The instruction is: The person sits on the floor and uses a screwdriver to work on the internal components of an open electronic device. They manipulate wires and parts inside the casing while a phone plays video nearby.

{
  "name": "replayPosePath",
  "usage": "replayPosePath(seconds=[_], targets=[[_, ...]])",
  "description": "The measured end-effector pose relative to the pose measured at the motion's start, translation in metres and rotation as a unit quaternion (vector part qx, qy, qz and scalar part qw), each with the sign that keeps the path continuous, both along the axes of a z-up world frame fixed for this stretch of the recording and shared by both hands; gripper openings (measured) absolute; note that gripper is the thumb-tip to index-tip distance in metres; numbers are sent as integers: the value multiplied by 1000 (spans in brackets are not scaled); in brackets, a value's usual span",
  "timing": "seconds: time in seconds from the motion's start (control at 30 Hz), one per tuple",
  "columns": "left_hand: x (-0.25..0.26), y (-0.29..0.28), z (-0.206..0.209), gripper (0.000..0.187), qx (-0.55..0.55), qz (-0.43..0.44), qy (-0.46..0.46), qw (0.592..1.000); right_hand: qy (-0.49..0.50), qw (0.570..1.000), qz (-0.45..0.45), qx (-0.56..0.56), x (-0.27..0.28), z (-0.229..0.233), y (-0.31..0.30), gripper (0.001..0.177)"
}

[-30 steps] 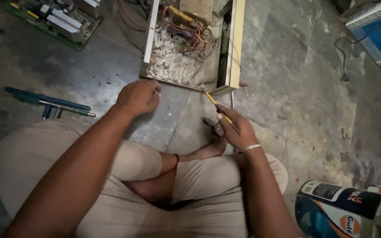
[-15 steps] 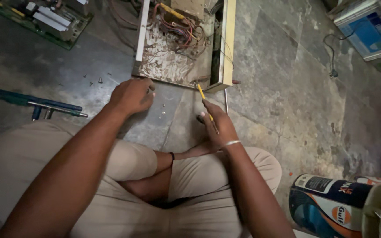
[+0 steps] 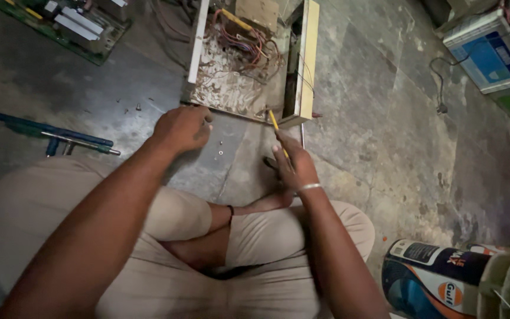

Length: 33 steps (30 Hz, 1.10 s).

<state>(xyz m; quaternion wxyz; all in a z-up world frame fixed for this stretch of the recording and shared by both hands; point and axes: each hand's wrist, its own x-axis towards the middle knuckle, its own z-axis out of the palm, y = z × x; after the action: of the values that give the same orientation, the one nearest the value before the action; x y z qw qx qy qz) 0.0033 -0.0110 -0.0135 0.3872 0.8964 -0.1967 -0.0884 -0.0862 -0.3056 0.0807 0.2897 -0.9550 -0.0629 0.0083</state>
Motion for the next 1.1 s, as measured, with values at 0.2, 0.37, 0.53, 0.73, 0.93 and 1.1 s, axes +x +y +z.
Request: replayPosePath(seconds=[0.2,0.37,0.53,0.73,0.93,1.1], targets=[[-1,3,5,33,2,1,18,1000,25,1000,12,-5,-5,18,5,42],[0,-1,8,31,9,7,31,999,68,997,-10,21,-25,60,5,40],[1,0,7,33,-2,8,42,999,49,997,-21,56,-20,80,3,40],[3,1,9,33,15,3,31,999,80,995,-50,-3,13,49,-1,39],[4,-1,10,32,11,9,35,999,80,996,-36,15,1,33,-8,41],[5,0,13,33,19,-1,23,1000,44,998,-31,27,-3,18,0,41]])
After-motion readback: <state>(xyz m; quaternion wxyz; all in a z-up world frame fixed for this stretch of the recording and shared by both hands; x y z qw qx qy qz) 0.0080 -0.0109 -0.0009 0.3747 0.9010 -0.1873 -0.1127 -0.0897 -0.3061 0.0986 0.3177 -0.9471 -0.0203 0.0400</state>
